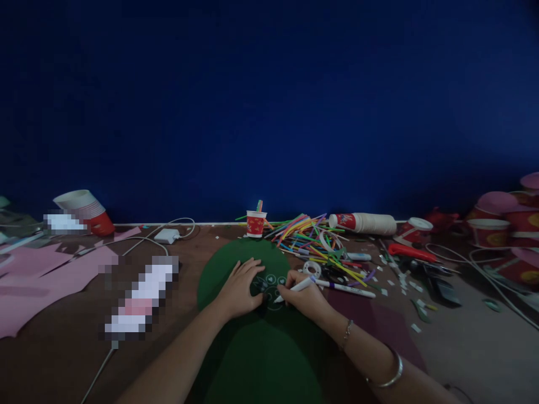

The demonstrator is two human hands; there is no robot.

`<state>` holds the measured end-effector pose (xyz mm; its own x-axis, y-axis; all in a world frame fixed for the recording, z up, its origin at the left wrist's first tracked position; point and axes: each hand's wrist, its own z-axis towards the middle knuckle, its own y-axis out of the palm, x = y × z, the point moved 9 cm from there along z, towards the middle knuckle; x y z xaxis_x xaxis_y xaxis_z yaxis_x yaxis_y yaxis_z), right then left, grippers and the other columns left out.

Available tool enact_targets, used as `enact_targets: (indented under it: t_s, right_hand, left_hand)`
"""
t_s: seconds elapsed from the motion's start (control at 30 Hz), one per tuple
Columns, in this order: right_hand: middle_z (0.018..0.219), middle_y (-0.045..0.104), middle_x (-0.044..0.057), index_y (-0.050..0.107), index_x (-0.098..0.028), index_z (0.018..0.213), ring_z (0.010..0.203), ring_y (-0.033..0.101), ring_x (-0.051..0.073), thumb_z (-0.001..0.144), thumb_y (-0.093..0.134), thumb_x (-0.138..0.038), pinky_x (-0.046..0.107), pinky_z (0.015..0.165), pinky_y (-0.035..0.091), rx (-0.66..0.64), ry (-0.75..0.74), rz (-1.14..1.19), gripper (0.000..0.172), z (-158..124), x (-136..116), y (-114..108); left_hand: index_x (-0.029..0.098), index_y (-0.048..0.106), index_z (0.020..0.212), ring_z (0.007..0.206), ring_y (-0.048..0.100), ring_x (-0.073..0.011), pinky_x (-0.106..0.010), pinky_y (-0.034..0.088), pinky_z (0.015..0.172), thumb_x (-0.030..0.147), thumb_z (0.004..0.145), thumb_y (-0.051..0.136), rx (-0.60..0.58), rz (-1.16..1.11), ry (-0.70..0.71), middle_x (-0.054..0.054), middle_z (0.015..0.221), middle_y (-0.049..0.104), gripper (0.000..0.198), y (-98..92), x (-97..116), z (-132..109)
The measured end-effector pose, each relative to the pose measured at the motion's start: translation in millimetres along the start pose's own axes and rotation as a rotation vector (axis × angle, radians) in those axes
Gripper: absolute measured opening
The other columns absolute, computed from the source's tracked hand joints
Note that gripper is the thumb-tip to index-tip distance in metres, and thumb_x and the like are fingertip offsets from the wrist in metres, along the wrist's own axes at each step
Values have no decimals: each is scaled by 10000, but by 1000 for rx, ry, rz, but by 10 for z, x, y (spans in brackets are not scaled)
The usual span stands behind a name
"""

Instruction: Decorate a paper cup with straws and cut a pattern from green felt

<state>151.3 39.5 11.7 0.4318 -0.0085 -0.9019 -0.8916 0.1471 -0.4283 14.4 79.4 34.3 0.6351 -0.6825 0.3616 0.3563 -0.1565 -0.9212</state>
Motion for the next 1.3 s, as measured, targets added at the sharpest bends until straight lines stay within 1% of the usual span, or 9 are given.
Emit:
enact_targets:
  t_s: [0.13, 0.4, 0.6, 0.8, 0.9, 1.0, 1.1, 1.3]
  right_hand:
    - [416, 536, -47, 428, -212, 562, 409, 484, 99, 688, 571, -294, 180, 400, 325, 14, -13, -21, 207, -5, -32, -16]
    - [403, 529, -55, 424, -215, 563, 383, 488, 99, 680, 572, -289, 178, 380, 320, -1, 14, 11, 203, 1, 26, 18]
    - [412, 539, -49, 430, -214, 564, 403, 508, 106, 682, 573, -302, 180, 392, 332, 24, 19, -19, 206, 3, 28, -4]
    - [411, 531, -53, 428, -213, 567, 399, 502, 104, 680, 580, -306, 178, 387, 323, 3, 9, 29, 210, 3, 21, 11]
    - [406, 530, -52, 423, -213, 569, 406, 501, 103, 689, 571, -308, 177, 392, 323, 27, 15, 65, 214, 13, 36, -20]
    - [375, 498, -60, 400, -217, 558, 374, 466, 94, 700, 541, -291, 175, 377, 302, 52, 29, 97, 213, 23, 62, -52]
    - [364, 476, -67, 387, -219, 545, 358, 456, 93, 688, 539, -271, 176, 365, 294, 49, 22, 78, 214, 31, 89, -41]
    - [380, 494, -64, 404, -217, 559, 368, 478, 101, 681, 545, -266, 177, 364, 305, 28, 10, 44, 193, 26, 102, -3]
  left_hand:
    - [219, 475, 1232, 1322, 302, -256, -492, 165, 1101, 343, 705, 606, 0, 8, -1, -87, 1386, 429, 558, 0, -2, 0]
    - [231, 473, 1235, 1321, 305, -258, -496, 164, 1101, 374, 716, 605, 4, 2, 7, -81, 1387, 428, 555, 11, -13, -3]
    - [224, 473, 1233, 1325, 298, -255, -491, 168, 1103, 377, 722, 596, -4, 18, 1, -82, 1389, 425, 548, 3, -2, 0]
    - [218, 471, 1236, 1325, 296, -256, -490, 165, 1105, 369, 721, 597, 0, 21, 12, -83, 1389, 423, 551, 13, -11, 0]
    - [222, 471, 1236, 1326, 295, -258, -491, 162, 1106, 382, 720, 600, 3, 16, 14, -80, 1389, 424, 555, 16, -17, -3]
    - [218, 472, 1237, 1324, 297, -262, -495, 158, 1106, 399, 720, 602, 0, 8, 13, -84, 1386, 427, 563, 15, -14, -5]
    - [210, 478, 1231, 1320, 304, -264, -496, 160, 1104, 386, 714, 608, 1, 4, 5, -90, 1381, 432, 562, 7, -9, -4]
    - [207, 475, 1234, 1322, 301, -258, -491, 161, 1105, 395, 723, 600, -1, 10, 5, -89, 1385, 430, 559, 3, 4, 2]
